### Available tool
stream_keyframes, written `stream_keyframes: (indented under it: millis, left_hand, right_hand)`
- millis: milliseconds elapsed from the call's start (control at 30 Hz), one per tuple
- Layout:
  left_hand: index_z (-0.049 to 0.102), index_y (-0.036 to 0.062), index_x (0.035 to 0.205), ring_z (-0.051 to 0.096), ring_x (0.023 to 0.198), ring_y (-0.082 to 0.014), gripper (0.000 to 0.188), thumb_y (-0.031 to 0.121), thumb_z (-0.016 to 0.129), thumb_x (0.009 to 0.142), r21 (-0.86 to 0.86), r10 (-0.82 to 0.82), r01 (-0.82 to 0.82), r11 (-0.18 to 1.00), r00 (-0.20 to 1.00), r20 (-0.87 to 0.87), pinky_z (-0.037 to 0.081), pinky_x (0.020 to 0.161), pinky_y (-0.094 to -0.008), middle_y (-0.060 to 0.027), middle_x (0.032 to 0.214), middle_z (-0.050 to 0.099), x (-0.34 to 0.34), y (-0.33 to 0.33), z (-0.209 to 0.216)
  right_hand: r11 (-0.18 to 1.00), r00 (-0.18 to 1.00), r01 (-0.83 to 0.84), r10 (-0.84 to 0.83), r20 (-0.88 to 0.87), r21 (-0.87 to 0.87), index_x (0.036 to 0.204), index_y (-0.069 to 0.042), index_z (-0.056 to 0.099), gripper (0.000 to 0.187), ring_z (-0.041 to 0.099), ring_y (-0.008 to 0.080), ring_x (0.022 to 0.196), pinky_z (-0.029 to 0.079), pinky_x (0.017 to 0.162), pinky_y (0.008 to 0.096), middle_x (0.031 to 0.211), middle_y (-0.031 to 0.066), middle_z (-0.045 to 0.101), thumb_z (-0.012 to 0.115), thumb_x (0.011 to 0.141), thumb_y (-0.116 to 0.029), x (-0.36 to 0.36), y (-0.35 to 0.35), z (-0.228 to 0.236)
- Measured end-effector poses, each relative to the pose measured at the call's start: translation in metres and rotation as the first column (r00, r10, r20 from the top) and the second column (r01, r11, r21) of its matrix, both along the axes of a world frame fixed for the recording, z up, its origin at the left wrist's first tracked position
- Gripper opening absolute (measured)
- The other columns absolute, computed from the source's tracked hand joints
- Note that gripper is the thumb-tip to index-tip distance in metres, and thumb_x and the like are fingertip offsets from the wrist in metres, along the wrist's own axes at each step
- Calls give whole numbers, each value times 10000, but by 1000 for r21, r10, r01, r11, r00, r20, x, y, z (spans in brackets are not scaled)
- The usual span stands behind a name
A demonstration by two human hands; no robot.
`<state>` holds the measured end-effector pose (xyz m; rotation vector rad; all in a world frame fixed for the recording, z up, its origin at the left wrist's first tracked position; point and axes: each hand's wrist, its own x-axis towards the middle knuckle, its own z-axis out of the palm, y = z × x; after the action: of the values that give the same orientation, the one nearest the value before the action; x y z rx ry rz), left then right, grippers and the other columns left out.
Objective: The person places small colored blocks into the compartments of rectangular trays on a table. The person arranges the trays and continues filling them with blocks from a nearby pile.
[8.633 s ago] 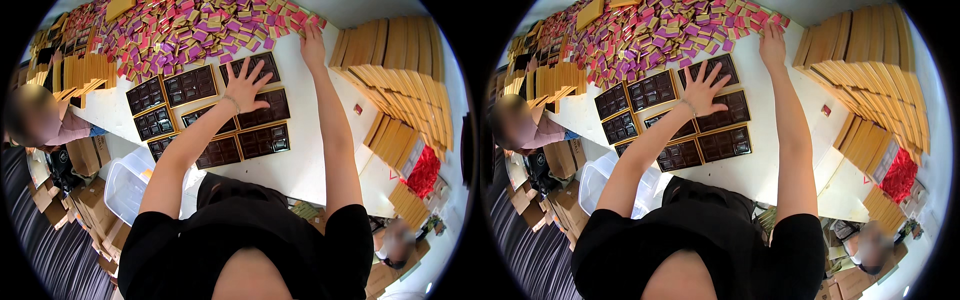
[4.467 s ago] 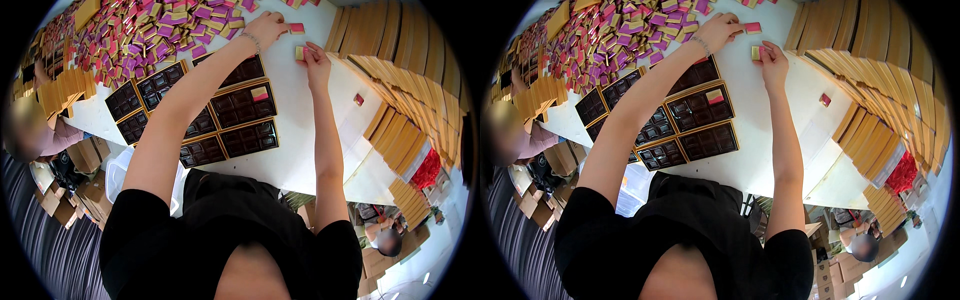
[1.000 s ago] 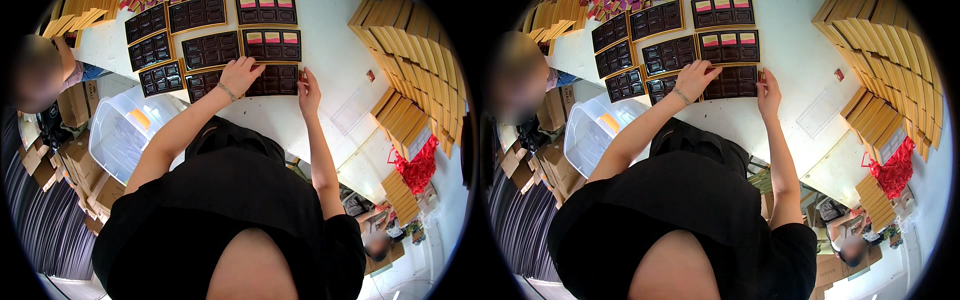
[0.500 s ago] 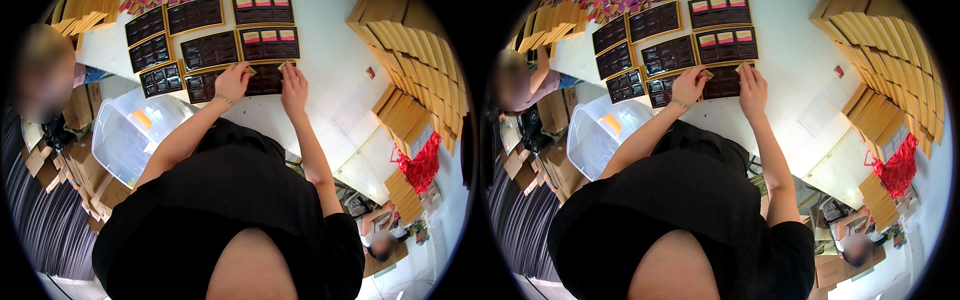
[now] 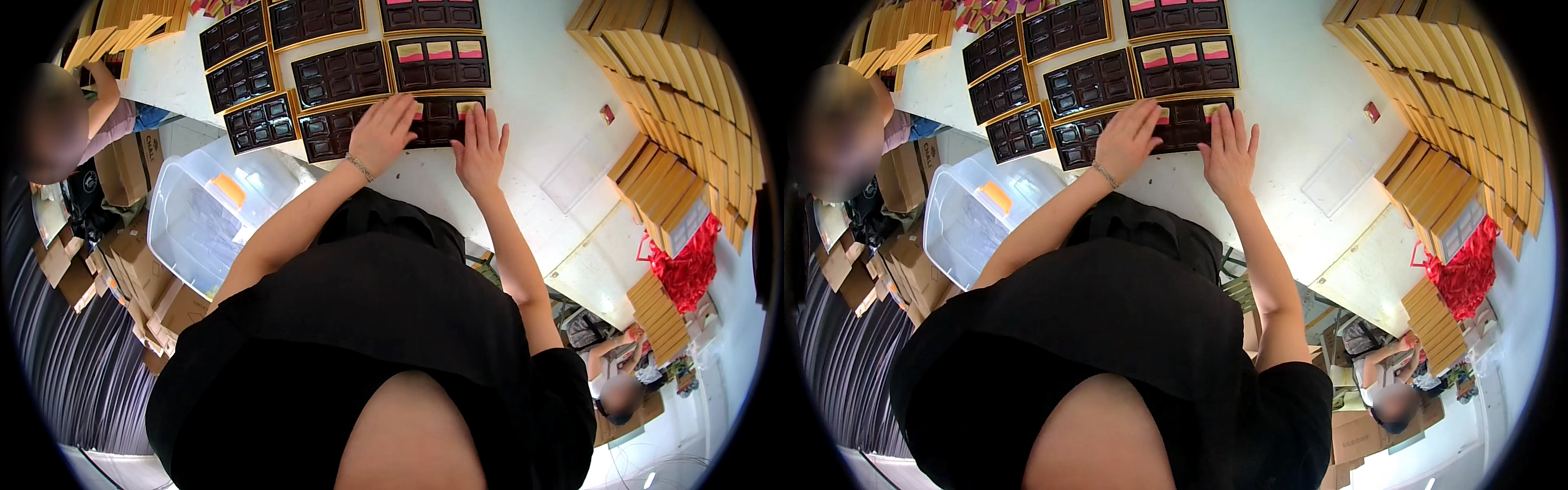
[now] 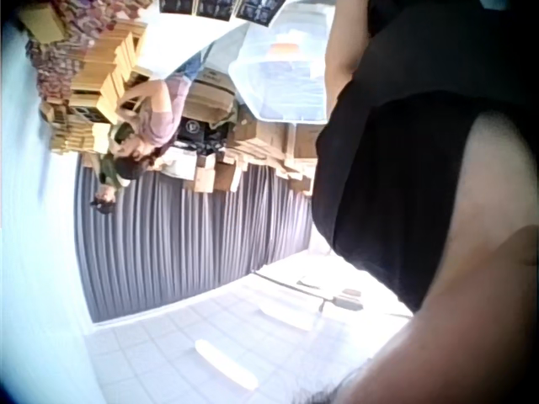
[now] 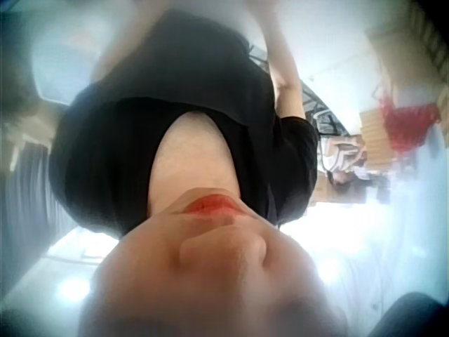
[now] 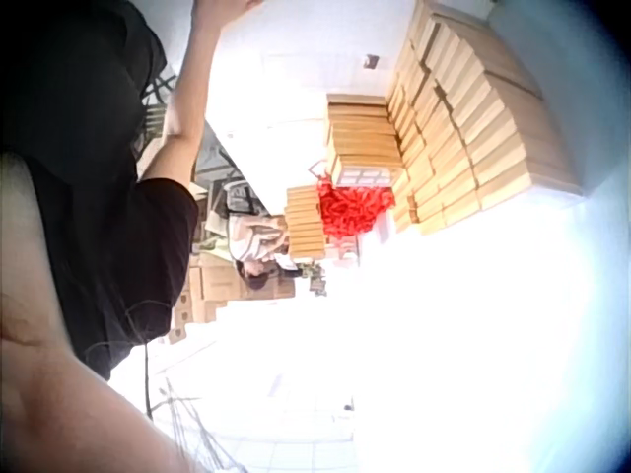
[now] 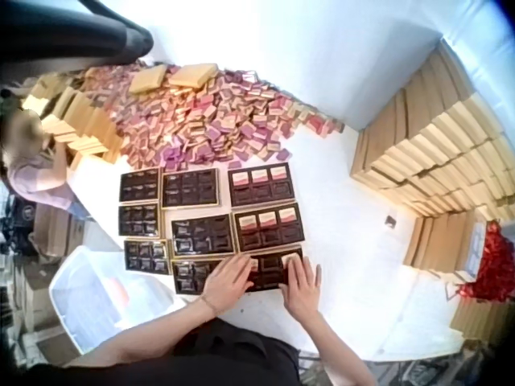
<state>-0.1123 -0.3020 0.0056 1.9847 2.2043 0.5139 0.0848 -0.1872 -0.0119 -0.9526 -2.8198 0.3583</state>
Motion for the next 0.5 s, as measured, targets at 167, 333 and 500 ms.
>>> stream_keyframes:
  millis: [167, 333, 500]
  left_hand:
    - [294, 27, 1471, 183, 1444, -237, 877, 546, 579, 823, -400, -91, 67, 914, 995, -43, 159, 1118, -593, -103, 1563, 211, 15, -10, -4]
    - [316, 28, 1458, 188, 1447, -239, 849, 473, 625, 805, -427, -76, 40, 903, 995, -68, 163, 1076, -671, -109, 1561, 223, 19, -6, 0]
    - [304, -23, 1439, 222, 1431, -339, 837, 423, 651, 821, -229, -7, 20, 973, 998, 60, 115, 1047, -721, -188, 1539, 240, -6, 30, 26]
  right_hand:
    - [999, 994, -19, 24, 109, -46, 1376, 0, 433, 662, 279, 297, 1411, 134, 1097, 638, 1494, 128, 353, 585, 876, -407, -2, -2, -3]
    - [996, 997, -65, 63, -38, -65, 1314, -28, 510, 506, 398, 314, 1332, 182, 1107, 595, 1405, 130, 464, 607, 881, -271, 0, 13, -2]
    - [982, 909, 186, -181, -375, -23, 1305, -17, 493, 490, 422, 375, 1272, 344, 1067, 472, 1369, 186, 467, 632, 853, -146, -49, 168, -6]
